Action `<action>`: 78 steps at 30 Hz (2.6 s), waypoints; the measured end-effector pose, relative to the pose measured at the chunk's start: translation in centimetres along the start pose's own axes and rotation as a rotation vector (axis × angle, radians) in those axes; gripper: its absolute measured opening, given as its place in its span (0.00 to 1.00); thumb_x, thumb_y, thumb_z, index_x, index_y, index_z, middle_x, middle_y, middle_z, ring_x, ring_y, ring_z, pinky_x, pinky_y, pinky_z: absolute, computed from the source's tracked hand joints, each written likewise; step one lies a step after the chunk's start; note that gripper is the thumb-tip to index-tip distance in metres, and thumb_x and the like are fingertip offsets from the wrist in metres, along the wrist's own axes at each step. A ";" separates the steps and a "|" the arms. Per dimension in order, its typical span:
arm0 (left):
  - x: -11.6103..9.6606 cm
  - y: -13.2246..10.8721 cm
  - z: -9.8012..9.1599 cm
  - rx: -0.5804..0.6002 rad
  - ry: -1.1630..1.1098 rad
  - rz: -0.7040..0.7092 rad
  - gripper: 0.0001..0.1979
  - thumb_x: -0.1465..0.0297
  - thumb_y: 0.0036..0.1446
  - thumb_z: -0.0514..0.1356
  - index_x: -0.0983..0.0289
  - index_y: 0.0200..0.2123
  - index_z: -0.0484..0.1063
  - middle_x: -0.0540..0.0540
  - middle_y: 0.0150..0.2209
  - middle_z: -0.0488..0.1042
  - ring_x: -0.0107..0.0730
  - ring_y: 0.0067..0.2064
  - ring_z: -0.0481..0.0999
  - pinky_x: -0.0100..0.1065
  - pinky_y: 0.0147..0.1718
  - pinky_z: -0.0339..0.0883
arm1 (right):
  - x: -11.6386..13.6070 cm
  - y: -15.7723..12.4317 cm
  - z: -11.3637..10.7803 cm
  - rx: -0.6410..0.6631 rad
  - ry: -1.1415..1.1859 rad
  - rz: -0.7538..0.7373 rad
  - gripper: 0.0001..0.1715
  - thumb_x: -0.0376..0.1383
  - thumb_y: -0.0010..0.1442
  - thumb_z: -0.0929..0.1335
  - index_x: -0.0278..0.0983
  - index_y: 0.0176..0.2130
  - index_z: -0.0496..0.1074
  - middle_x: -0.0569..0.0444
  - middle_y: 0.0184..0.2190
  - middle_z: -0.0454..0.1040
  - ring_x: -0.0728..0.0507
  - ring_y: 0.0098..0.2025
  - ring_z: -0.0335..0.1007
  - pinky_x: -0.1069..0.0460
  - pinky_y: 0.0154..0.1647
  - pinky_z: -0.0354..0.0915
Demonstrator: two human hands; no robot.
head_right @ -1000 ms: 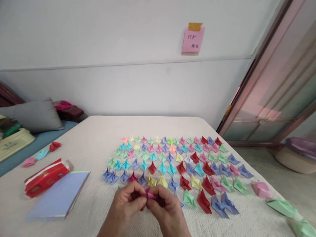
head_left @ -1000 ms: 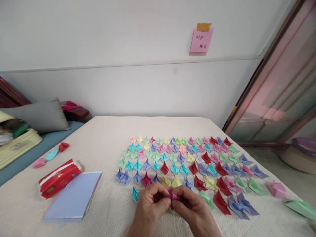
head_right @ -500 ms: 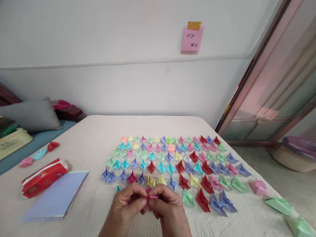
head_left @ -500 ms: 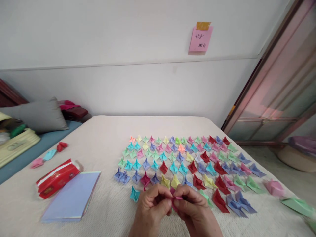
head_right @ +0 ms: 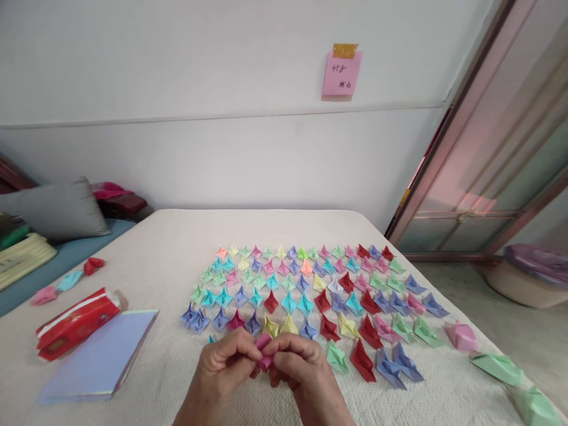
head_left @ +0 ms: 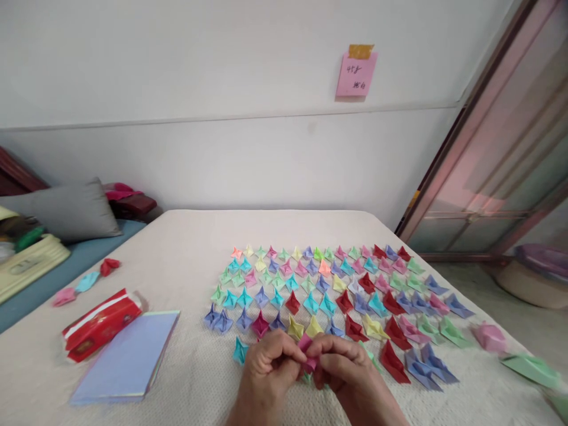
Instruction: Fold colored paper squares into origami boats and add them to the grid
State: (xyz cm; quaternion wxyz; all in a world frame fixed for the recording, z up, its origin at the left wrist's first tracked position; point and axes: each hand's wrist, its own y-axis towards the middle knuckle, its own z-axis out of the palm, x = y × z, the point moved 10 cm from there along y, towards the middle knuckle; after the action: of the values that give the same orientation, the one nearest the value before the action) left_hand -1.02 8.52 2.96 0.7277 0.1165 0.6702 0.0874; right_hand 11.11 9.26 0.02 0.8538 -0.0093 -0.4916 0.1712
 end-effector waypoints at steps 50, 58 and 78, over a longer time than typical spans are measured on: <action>2.4 -0.9 1.8 0.083 -0.043 -0.373 0.20 0.54 0.55 0.63 0.65 0.24 0.70 0.48 0.20 0.65 0.25 0.21 0.64 0.28 0.22 0.56 | 0.2 0.0 -0.2 -0.028 -0.069 -0.100 0.15 0.41 0.52 0.76 0.36 0.27 0.69 0.60 0.20 0.69 0.54 0.17 0.60 0.58 0.16 0.53; 3.0 -0.4 1.9 0.135 -0.112 -0.409 0.18 0.56 0.54 0.63 0.66 0.27 0.72 0.49 0.21 0.67 0.24 0.21 0.64 0.28 0.21 0.55 | 1.0 0.2 -0.5 -0.043 -0.234 -0.144 0.12 0.41 0.52 0.76 0.35 0.28 0.75 0.58 0.22 0.70 0.51 0.22 0.63 0.55 0.23 0.59; 4.3 -1.1 1.7 0.038 -0.185 -0.490 0.12 0.66 0.54 0.60 0.67 0.23 0.71 0.50 0.19 0.64 0.26 0.21 0.60 0.30 0.21 0.49 | 0.3 -0.2 0.5 -0.047 -0.249 -0.093 0.05 0.33 0.52 0.73 0.35 0.27 0.73 0.58 0.20 0.71 0.50 0.23 0.62 0.55 0.26 0.57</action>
State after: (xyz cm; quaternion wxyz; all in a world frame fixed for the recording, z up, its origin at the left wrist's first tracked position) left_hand 1.04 8.59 -1.34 0.7831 -0.0280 0.6105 -0.1152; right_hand 10.93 9.15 0.57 0.7927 0.0151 -0.5976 0.1197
